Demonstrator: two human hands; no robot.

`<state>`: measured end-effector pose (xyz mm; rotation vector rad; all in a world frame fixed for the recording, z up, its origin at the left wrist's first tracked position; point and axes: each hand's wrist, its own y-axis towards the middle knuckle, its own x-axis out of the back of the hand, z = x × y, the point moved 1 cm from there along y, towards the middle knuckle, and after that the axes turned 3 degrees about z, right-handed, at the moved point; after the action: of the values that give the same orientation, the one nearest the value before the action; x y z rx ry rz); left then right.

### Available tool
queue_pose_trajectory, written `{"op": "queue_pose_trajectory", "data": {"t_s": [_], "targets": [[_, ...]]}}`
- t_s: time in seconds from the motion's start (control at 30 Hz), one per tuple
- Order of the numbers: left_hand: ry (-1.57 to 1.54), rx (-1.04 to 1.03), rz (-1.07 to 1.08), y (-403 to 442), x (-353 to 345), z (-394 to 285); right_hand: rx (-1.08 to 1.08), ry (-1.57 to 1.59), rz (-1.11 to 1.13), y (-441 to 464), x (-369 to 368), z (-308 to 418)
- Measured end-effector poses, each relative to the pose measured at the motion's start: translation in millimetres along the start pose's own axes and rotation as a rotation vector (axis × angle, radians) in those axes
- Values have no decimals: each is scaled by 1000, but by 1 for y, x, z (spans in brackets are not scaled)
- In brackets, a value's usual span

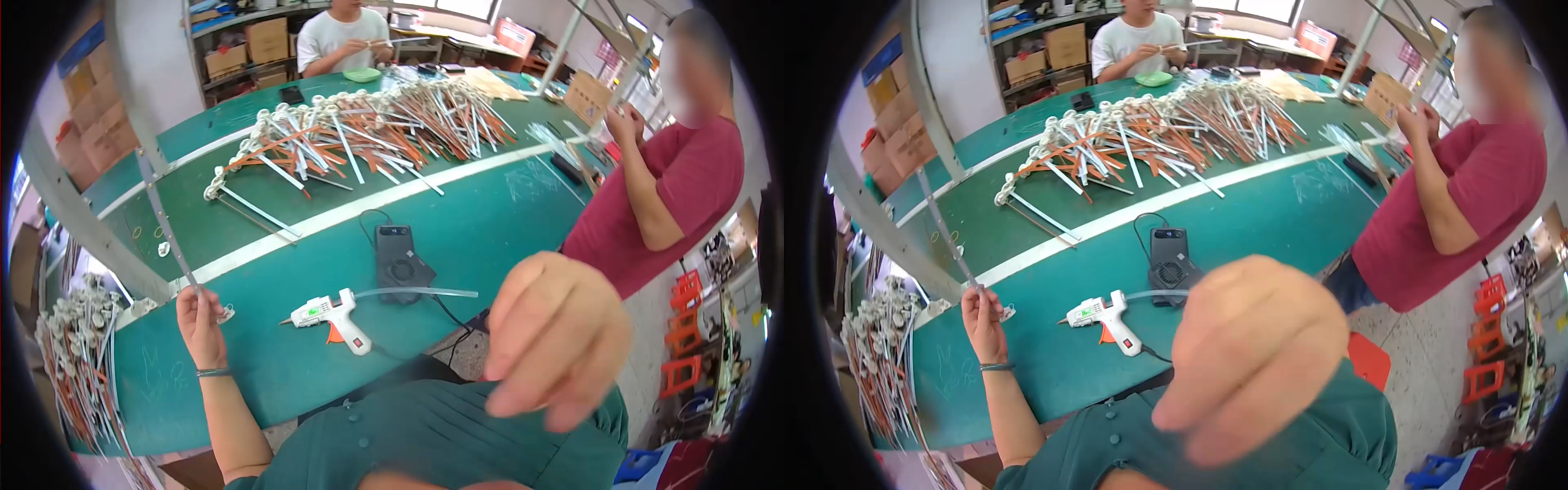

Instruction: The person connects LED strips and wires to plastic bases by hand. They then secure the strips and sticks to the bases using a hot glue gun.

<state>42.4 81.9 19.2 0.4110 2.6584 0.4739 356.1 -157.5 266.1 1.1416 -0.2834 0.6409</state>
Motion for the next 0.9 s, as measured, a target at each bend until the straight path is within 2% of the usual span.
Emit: {"op": "queue_pose_trajectory", "data": {"t_s": [0.07,0.13,0.6,0.73,0.8,0.83,0.9], "targets": [[6,22,12,-2,1,-2,140,-92,-298,0,-19,-2],[11,23,23,-2,2,-2,301,-238,-404,8,-35,-4],[26,-8,16,-4,0,-3,-39,-402,-339,13,-45,25],[113,-47,71,-11,-14,-16,-94,-563,-257,-4,-28,-15],[168,-61,123,-16,-36,-28,-330,-324,-406,-9,-40,-61],[211,-37,188,-19,-50,-40,-657,-238,-367,-11,-46,-75],[247,32,287,-26,-79,-60,-832,-164,-311,-7,-60,-107]]}}
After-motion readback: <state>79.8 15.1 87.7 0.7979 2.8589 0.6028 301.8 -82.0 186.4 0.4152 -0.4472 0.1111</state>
